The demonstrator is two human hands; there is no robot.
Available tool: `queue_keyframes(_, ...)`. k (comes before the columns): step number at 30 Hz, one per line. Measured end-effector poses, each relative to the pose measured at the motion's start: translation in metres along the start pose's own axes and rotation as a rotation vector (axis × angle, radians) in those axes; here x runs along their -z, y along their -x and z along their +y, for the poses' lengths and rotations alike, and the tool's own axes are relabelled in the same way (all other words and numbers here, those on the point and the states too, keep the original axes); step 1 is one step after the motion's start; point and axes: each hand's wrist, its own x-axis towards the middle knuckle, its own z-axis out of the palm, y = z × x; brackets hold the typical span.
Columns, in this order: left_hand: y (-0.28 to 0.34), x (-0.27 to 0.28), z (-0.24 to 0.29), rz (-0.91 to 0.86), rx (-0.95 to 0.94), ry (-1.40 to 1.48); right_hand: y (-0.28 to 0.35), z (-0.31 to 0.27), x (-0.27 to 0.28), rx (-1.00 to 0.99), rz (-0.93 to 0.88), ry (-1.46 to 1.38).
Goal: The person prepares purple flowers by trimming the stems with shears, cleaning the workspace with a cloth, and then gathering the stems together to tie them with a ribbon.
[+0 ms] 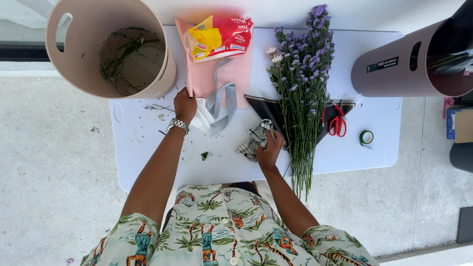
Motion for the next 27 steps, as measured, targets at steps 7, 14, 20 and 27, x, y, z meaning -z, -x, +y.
queue_keyframes(7,0.043,0.048,0.077,-0.128,0.052,-0.091,-0.083,0.025,-0.041,-0.077,-0.041,0.351)
queue_keyframes(14,0.192,0.218,0.111,-0.293,0.214,-0.225,-0.066,-0.057,-0.061,0.177,-0.384,-0.123)
queue_keyframes(20,0.302,0.297,-0.100,0.002,0.515,0.090,-0.096,-0.157,-0.040,0.292,-0.424,-0.393)
queue_keyframes(27,0.398,0.275,-0.197,0.655,0.857,0.657,-0.123,-0.216,-0.153,0.448,-0.467,0.294)
